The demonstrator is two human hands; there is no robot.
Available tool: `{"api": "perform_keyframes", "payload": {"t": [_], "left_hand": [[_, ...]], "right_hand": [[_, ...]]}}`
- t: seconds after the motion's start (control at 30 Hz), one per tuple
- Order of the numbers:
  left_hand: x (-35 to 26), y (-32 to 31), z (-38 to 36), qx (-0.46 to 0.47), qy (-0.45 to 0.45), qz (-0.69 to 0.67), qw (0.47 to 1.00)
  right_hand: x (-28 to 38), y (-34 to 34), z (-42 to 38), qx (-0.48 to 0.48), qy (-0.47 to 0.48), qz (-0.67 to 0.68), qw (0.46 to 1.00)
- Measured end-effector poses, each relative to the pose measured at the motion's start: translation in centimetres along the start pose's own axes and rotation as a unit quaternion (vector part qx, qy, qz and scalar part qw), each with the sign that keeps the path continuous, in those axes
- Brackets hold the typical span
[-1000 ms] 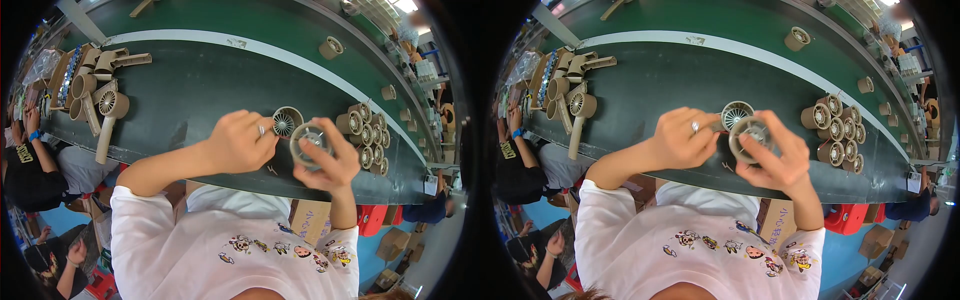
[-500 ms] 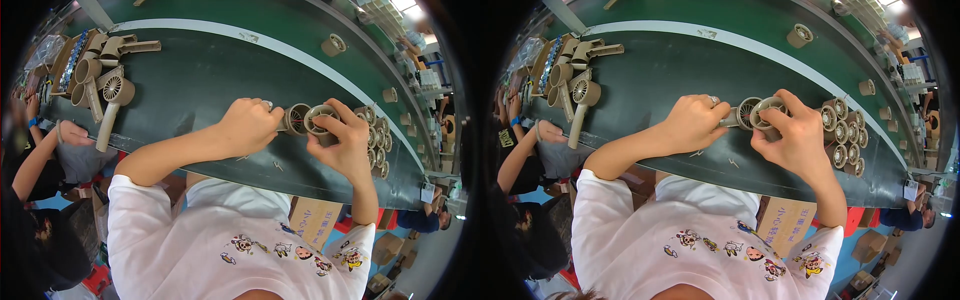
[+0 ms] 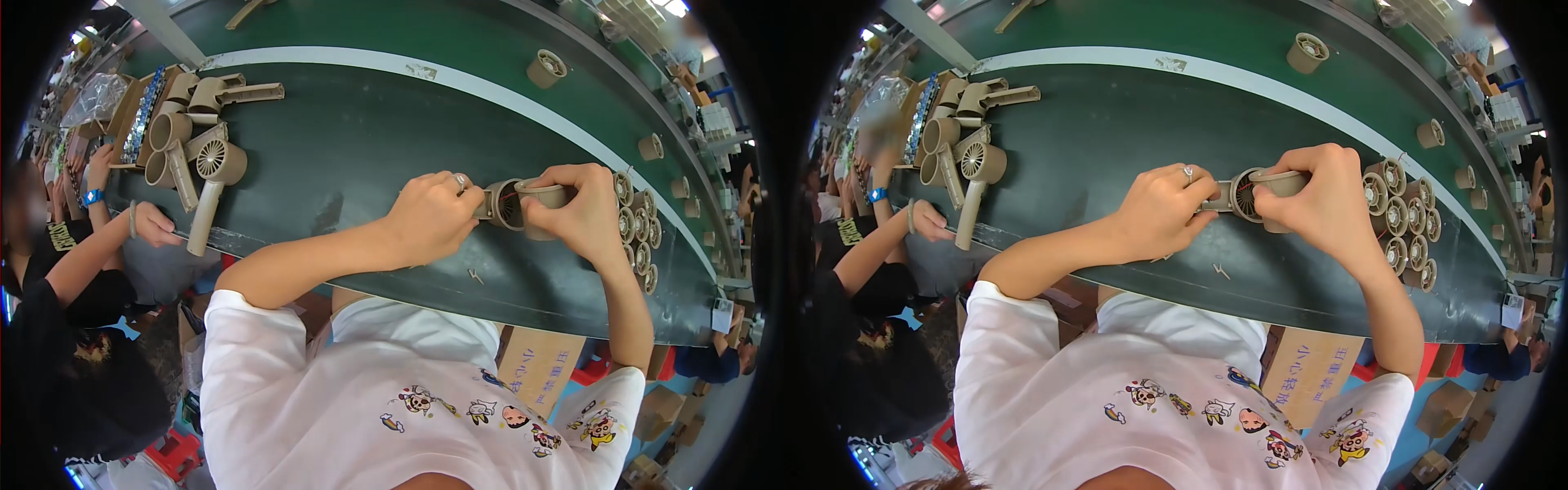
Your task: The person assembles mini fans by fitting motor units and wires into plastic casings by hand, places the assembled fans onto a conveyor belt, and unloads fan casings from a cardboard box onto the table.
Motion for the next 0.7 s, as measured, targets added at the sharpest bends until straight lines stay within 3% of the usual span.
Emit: {"api": "perform_keyframes", "payload": {"t": [0.1,0.17,0.57,0.63,0.7], "left_hand": [[-0.4,0.1,-0.2,-0.024,-0.012,0.006,1.000],[-0.7,0.2,-0.3,-0.033,-0.021,0.013,0.999],[-0.6,-2.1,-0.9,-0.079,0.016,0.057,0.995],[-0.6,-1.7,-0.4,-0.040,0.091,-0.060,0.993],[-0.4,-1.4,-0.2,-0.029,0.123,-0.066,0.990]], "right_hand": [[-0.8,0.4,0.0,0.004,-0.043,0.014,0.999],[-1.1,0.8,0.0,0.047,-0.159,0.035,0.986],[1.4,-1.2,-0.6,0.062,-0.033,0.009,0.998],[1.3,-1.1,-0.5,0.082,-0.062,0.000,0.995],[1.2,-1.2,-0.4,0.080,-0.023,0.015,0.996]]}}
Point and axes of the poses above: each hand's wrist, its own z-axis towards the middle knuckle, its own y-axis out of the back of the hand, x = y × z, the point moved 2 cm from there along z, towards the middle knuckle, and after that the axes turned 14 degrees about -x, right-handed, at the moved point
